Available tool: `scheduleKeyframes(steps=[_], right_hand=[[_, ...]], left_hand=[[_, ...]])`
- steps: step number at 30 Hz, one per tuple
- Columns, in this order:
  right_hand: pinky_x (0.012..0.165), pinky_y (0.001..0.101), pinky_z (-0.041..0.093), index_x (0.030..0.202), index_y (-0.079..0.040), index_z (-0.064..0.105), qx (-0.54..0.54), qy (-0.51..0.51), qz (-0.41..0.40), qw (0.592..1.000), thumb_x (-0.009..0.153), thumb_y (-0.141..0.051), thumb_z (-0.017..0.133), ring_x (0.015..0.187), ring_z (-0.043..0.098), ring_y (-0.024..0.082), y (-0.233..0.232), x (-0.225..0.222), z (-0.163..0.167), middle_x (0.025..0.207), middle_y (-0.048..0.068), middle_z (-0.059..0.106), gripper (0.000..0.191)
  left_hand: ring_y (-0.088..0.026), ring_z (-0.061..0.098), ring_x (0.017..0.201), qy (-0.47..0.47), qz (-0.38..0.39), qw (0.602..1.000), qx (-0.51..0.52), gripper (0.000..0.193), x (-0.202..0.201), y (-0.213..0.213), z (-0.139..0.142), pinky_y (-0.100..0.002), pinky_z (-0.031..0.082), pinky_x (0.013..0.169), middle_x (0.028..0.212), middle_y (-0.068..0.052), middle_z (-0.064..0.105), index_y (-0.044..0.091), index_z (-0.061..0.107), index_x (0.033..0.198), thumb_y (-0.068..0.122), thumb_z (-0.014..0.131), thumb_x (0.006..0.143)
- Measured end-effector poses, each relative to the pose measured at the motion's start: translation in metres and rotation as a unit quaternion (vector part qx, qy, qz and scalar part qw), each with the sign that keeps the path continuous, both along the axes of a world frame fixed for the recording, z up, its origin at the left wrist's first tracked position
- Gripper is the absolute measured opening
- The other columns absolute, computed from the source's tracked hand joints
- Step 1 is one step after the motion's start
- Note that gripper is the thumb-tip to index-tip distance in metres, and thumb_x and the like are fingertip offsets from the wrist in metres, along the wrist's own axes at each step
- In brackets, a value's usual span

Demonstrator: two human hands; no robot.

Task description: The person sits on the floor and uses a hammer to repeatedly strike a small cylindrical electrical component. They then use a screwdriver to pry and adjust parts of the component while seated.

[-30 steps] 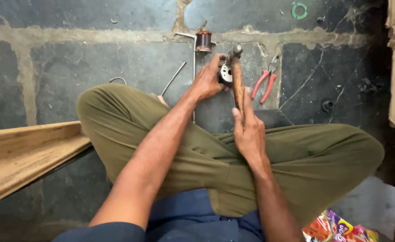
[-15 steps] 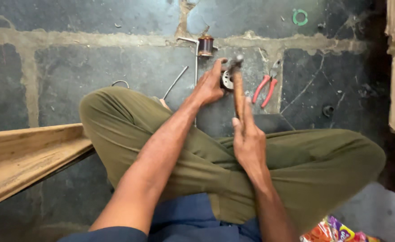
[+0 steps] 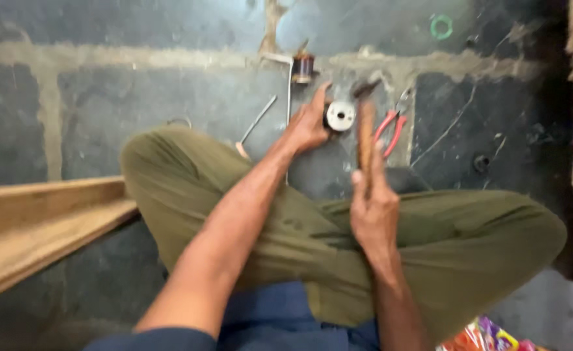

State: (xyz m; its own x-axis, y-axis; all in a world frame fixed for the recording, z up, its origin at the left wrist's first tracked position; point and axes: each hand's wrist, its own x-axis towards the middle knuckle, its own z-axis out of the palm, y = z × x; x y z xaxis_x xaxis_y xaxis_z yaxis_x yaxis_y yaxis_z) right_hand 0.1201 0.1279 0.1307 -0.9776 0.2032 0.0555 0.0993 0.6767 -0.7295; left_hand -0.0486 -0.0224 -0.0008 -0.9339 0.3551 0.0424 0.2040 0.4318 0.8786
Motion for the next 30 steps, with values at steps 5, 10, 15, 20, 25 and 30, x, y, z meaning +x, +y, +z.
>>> scheduleKeyframes(steps=[5,10,15,20,25,30], right_hand=[[0.073,0.0444,0.056,0.164,-0.013,0.031,-0.012,0.122,-0.005,0.992,0.111,-0.02,0.057,0.085,0.074,0.039,0.004,0.004,0.001,0.121,0.03,0.07,0.06],[0.068,0.0477,0.053,0.162,-0.016,0.034,-0.014,-0.064,0.031,0.997,0.106,-0.022,0.058,0.074,0.071,0.041,0.005,-0.008,0.0,0.087,0.027,0.07,0.061],[0.069,0.0448,0.055,0.162,-0.014,0.031,-0.04,0.022,-0.044,0.998,0.108,-0.027,0.054,0.074,0.074,0.038,0.006,0.002,0.0,0.088,0.024,0.072,0.061],[0.071,0.0452,0.055,0.164,-0.012,0.03,-0.012,0.075,-0.001,0.997,0.112,-0.026,0.054,0.081,0.072,0.039,0.003,0.001,-0.001,0.121,0.03,0.066,0.059],[0.065,0.047,0.053,0.163,-0.014,0.035,-0.01,-0.044,-0.023,0.999,0.107,-0.024,0.058,0.076,0.072,0.039,0.002,0.004,0.003,0.092,0.027,0.072,0.061],[0.069,0.045,0.055,0.164,-0.012,0.028,-0.052,0.038,-0.055,0.996,0.108,-0.024,0.053,0.077,0.073,0.038,0.001,0.017,0.006,0.102,0.028,0.071,0.062]], left_hand=[[-0.041,0.065,0.123,0.015,0.004,1.0,0.006,0.105,0.002,-0.001,-0.003,-0.045,0.052,0.103,0.131,-0.017,0.07,0.01,0.024,0.156,0.012,0.087,0.073],[-0.041,0.063,0.124,0.003,0.001,1.0,-0.019,0.102,0.003,0.0,0.003,-0.046,0.051,0.101,0.134,-0.015,0.069,0.01,0.026,0.157,0.009,0.084,0.073],[-0.041,0.063,0.124,-0.004,0.009,1.0,-0.004,0.102,0.003,0.0,0.006,-0.045,0.051,0.103,0.134,-0.015,0.068,0.009,0.026,0.155,0.012,0.087,0.073],[-0.041,0.062,0.124,-0.003,0.005,1.0,-0.023,0.104,0.001,0.001,0.007,-0.046,0.05,0.102,0.134,-0.016,0.068,0.009,0.027,0.155,0.011,0.087,0.07],[-0.04,0.065,0.121,0.008,0.007,1.0,-0.005,0.102,0.001,0.001,0.011,-0.045,0.053,0.098,0.129,-0.015,0.069,0.01,0.03,0.151,0.011,0.088,0.067],[-0.043,0.064,0.115,0.062,0.043,0.996,-0.039,0.086,0.01,0.004,0.02,-0.05,0.055,0.091,0.127,-0.017,0.061,0.015,0.042,0.141,0.014,0.09,0.069]])
